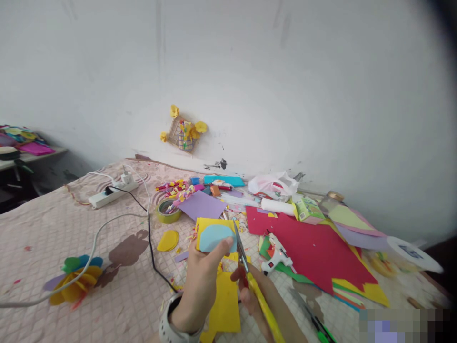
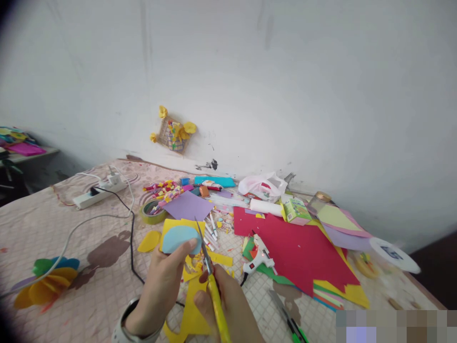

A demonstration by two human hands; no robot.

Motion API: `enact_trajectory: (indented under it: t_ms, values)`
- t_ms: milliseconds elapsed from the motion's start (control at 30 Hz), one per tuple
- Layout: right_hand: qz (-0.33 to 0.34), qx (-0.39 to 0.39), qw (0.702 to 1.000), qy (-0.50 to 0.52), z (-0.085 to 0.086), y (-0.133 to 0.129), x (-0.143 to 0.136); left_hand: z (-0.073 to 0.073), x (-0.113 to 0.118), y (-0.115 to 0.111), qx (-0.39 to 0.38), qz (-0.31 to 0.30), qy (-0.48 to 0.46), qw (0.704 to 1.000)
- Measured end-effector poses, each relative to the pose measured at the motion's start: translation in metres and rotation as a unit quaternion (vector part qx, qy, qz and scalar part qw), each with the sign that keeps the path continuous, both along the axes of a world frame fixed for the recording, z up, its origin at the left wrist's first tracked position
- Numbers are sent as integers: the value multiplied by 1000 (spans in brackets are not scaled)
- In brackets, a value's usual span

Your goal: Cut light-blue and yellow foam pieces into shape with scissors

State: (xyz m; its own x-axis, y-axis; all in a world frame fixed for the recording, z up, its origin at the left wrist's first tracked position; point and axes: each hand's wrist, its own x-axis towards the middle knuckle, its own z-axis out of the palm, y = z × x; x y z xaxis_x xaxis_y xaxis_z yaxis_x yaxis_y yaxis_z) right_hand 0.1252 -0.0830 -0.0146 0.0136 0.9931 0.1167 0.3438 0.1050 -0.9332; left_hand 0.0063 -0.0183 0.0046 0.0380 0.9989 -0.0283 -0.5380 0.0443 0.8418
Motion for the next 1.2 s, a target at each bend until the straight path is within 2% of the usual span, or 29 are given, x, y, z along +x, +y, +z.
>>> enact_trajectory:
  t_ms: [133,333,700,933,1200]
  values:
    - [20,-12,1000,11,0,1,2,0,0,0,2,-2,-1,1000]
    - [-5,0,1000,26,-5,0,0,1,1,-1,0,-6,-8,1000]
    - [-9,-9,1000,-6,7,-3,1,0,3,0,-27,-6,-44,999]
    - [-14,-5,1000,-11,3,-1,4,2,3,0,-24,-24,-84,996]
    - [20,6,1000,3,2,1,10,-2,2,0,-8,-27,-41,999]
